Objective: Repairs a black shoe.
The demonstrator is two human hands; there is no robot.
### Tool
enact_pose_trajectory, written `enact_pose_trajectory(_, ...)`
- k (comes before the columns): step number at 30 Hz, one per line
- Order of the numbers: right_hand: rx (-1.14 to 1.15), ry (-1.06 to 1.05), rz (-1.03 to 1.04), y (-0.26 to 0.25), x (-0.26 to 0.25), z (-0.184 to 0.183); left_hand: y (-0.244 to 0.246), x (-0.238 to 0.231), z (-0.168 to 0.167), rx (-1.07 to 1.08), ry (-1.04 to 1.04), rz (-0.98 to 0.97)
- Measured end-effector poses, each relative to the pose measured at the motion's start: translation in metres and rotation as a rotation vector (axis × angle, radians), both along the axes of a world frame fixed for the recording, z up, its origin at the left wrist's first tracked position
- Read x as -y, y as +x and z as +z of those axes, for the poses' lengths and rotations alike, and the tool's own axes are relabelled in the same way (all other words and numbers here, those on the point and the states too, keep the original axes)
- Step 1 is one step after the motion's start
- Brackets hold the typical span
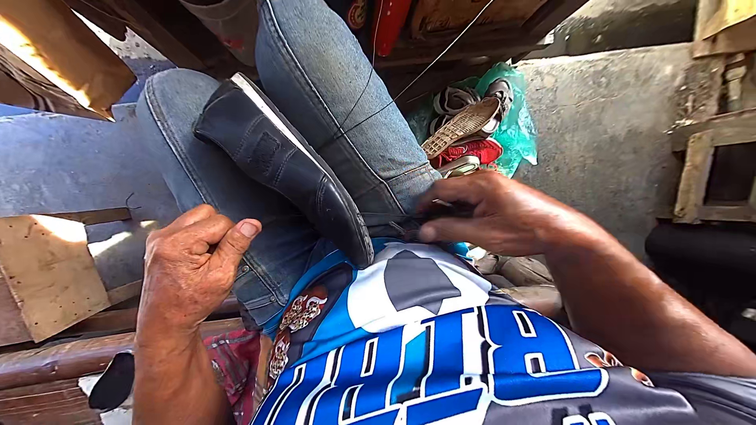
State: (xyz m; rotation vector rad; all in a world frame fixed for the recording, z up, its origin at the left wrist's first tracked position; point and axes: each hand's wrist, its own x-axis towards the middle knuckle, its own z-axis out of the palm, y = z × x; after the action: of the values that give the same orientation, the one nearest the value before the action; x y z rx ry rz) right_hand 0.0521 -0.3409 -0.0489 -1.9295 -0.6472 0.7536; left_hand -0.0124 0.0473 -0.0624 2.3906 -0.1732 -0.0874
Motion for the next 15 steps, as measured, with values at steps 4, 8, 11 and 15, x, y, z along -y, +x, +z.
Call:
enact_pose_trajectory(4, -0.031, 0.02, -0.139, 0.006, 0.069, 0.007, 0.002, -0.003, -0.007, 0.006, -0.021, -0.019)
enact_pose_trajectory(8, 0.005, -0.104, -0.439, 0.008, 0.137, 0.008, 0.004, -0.008, -0.009, 0.007, 0.011, -0.032)
enact_pose_trajectory(11, 0.097, -0.382, -0.682, 0.008, 0.166, 0.004, 0.006, -0.007, -0.009, 0.011, 0.028, -0.032)
enact_pose_trajectory(15, 0.215, -0.805, -0.706, 0.016, 0.146, 0.011, 0.005, -0.006, -0.006, 0.013, 0.015, -0.035)
